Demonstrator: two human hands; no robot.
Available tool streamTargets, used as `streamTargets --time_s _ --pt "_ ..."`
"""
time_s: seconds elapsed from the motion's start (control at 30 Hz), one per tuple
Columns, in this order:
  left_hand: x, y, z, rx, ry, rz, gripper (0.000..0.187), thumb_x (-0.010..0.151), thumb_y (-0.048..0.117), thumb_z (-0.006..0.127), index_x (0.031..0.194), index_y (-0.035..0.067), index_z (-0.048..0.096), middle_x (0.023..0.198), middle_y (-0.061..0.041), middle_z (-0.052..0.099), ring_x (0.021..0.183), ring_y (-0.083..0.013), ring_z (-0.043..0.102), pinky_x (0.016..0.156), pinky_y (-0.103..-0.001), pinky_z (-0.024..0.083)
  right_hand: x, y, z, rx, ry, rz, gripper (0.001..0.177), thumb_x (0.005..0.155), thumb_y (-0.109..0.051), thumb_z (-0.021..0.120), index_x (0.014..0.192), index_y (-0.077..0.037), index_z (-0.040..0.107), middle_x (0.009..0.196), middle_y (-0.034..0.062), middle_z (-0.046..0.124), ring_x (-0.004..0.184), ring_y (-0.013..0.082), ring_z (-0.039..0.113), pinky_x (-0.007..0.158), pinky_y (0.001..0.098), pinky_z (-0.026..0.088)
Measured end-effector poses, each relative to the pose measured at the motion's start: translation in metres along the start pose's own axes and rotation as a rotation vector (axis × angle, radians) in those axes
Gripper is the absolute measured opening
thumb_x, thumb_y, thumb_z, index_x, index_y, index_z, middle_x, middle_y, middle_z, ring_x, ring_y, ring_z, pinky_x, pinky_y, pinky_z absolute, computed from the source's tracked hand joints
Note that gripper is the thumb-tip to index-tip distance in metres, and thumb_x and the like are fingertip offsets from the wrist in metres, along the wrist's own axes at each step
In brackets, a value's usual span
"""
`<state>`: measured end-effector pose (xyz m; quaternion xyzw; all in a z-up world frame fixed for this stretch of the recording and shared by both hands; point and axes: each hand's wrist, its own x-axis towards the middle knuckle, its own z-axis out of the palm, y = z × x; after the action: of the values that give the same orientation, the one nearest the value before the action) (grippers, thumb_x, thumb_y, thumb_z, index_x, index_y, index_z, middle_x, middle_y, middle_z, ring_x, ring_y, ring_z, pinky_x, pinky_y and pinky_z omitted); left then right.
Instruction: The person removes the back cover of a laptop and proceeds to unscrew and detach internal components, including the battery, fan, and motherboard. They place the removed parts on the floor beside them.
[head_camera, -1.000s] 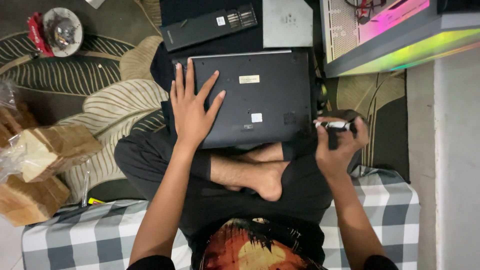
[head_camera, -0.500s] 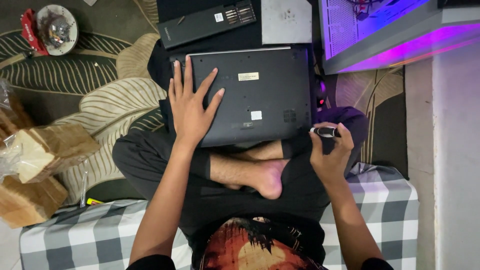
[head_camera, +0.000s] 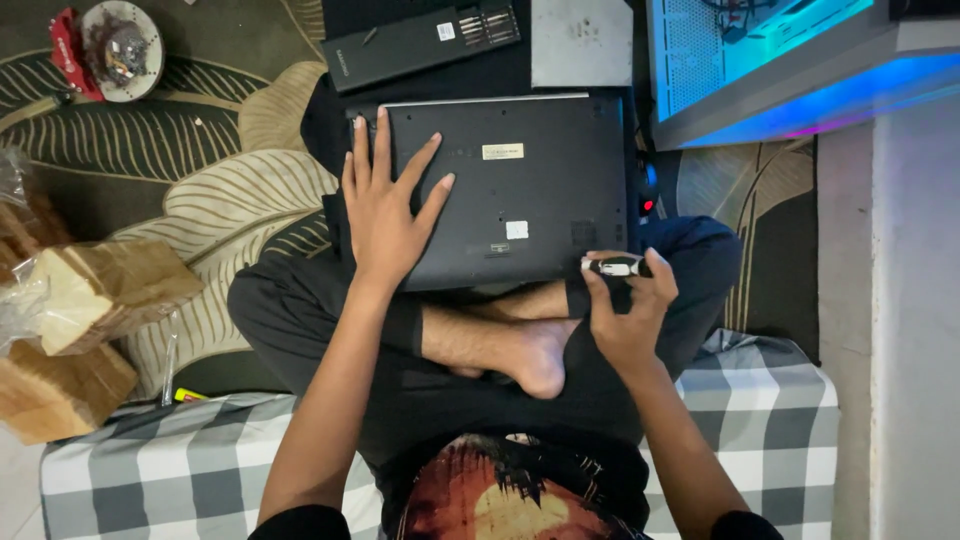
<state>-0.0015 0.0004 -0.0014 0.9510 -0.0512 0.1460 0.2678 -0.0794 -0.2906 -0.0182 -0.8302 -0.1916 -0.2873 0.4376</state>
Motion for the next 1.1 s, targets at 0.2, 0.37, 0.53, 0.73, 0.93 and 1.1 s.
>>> streamTargets --time_s 0.2,0.37,0.53,0.73,0.93,1.1 --pt "0.0 0.001 -0.001 -0.015 0.005 0.002 0.04 0.105 0.038 0.069 0.142 0.024 0.066 0.163 -0.022 0.028 0.152 -0.0458 0.016 0.116 -0.065 0.022 0.007 -0.006 0.015 -0.083 -0.016 -0.045 0.072 0.087 0.008 0.082 0.141 0.01 0.035 0.107 0.0166 0.057 0.084 0.0385 0.071 0.079 0.0444 0.056" --pt "0.0 0.001 -0.001 -0.019 0.001 -0.003 0.04 0.105 0.04 0.067 0.142 0.025 0.066 0.163 -0.021 0.027 0.152 -0.0449 0.015 0.116 -0.065 0.021 0.015 -0.011 0.006 -0.062 -0.102 -0.117 0.063 0.086 0.004 0.081 0.134 0.004 0.04 0.097 0.0171 0.063 0.08 0.0341 0.067 0.077 0.0459 0.056" --pt "0.0 0.001 0.0 -0.003 0.001 0.002 0.04 0.105 0.042 0.066 0.142 0.026 0.066 0.164 -0.02 0.027 0.152 -0.0444 0.016 0.117 -0.064 0.022 0.018 -0.014 0.001 -0.053 -0.146 -0.134 0.06 0.089 0.0 0.077 0.134 0.0 0.038 0.112 0.0216 0.063 0.1 0.0405 0.066 0.086 0.0524 0.057" --pt "0.0 0.0 0.001 -0.023 0.0 -0.002 0.041 0.105 0.044 0.064 0.142 0.026 0.065 0.164 -0.02 0.027 0.153 -0.0442 0.016 0.117 -0.064 0.02 0.016 -0.015 0.003 0.008 -0.149 -0.114 0.062 0.089 0.003 0.075 0.137 -0.001 0.037 0.113 0.0225 0.066 0.101 0.0435 0.066 0.085 0.0534 0.055" --pt "0.001 0.0 0.0 0.004 -0.003 -0.019 0.041 0.105 0.046 0.064 0.142 0.027 0.066 0.165 -0.018 0.027 0.153 -0.0433 0.017 0.117 -0.063 0.021 0.005 -0.017 0.011 0.015 -0.112 0.025 0.042 0.09 0.006 0.074 0.124 0.005 0.048 0.1 0.0176 0.075 0.086 0.0378 0.075 0.079 0.0436 0.06" --pt "-0.001 -0.003 0.002 0.029 -0.004 -0.009 0.043 0.103 0.046 0.067 0.142 0.028 0.065 0.164 -0.019 0.028 0.152 -0.0447 0.019 0.117 -0.063 0.024 -0.019 -0.019 0.058 0.174 -0.004 0.033 0.076 0.087 0.012 0.077 0.144 0.011 0.026 0.116 0.0245 0.057 0.094 0.0375 0.074 0.082 0.0444 0.061"
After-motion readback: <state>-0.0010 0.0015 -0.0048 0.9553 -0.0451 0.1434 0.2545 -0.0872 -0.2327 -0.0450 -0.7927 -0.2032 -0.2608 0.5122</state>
